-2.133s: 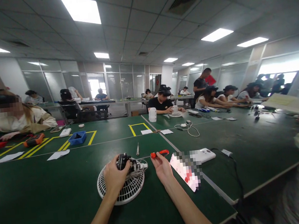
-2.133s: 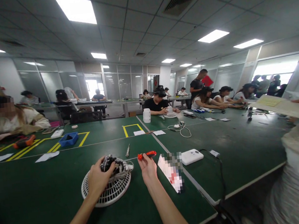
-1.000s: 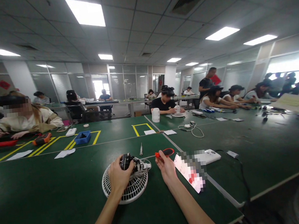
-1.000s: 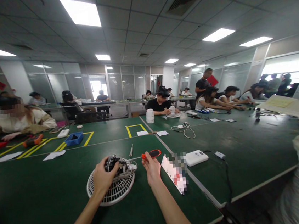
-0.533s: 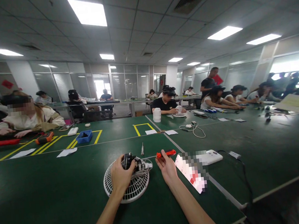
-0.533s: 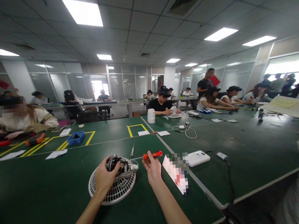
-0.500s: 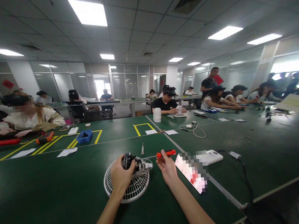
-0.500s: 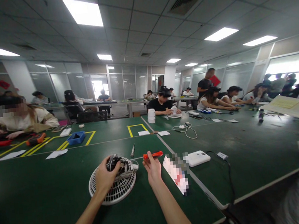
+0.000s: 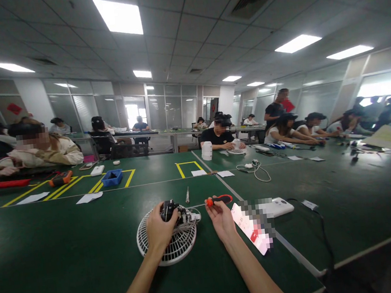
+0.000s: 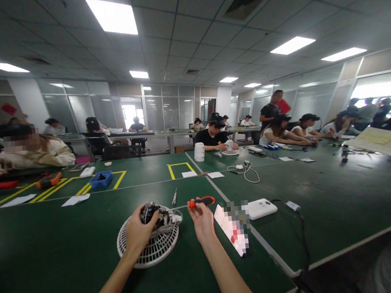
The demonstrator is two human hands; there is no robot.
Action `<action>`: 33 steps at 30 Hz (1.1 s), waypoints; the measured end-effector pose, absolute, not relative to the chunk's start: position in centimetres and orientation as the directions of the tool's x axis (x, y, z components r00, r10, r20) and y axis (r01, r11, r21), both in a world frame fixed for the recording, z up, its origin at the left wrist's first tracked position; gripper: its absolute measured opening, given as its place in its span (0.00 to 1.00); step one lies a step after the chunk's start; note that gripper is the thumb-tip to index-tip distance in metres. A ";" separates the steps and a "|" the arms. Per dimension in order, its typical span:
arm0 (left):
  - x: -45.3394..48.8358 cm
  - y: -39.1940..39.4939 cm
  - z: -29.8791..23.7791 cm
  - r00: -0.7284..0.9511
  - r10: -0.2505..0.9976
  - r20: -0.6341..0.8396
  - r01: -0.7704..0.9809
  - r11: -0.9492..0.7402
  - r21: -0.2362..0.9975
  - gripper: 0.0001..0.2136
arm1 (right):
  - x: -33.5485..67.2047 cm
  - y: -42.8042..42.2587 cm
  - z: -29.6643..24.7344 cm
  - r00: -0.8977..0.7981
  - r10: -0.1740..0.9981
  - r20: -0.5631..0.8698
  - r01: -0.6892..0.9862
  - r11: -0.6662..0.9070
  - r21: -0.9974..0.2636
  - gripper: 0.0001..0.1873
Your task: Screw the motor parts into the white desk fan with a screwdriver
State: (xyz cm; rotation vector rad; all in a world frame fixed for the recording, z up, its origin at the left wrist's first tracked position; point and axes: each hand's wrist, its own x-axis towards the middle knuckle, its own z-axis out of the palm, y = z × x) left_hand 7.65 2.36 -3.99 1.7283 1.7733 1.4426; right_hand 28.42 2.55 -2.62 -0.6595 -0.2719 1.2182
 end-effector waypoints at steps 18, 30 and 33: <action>7.7 1.9 -3.5 -0.254 0.862 0.438 0.623 -0.201 0.756 0.34 | 28.2 2.6 -2.7 0.329 0.931 -0.155 -0.773 0.171 -0.611 0.12; 7.7 1.6 -3.1 -0.267 0.868 0.419 0.613 -0.183 0.769 0.34 | 28.6 2.6 -2.9 0.329 0.935 -0.133 -0.739 0.167 -0.653 0.18; 7.8 1.5 -3.0 -0.269 0.875 0.402 0.603 -0.173 0.779 0.35 | 28.6 2.7 -2.8 0.294 0.947 -0.128 -0.776 0.158 -0.611 0.17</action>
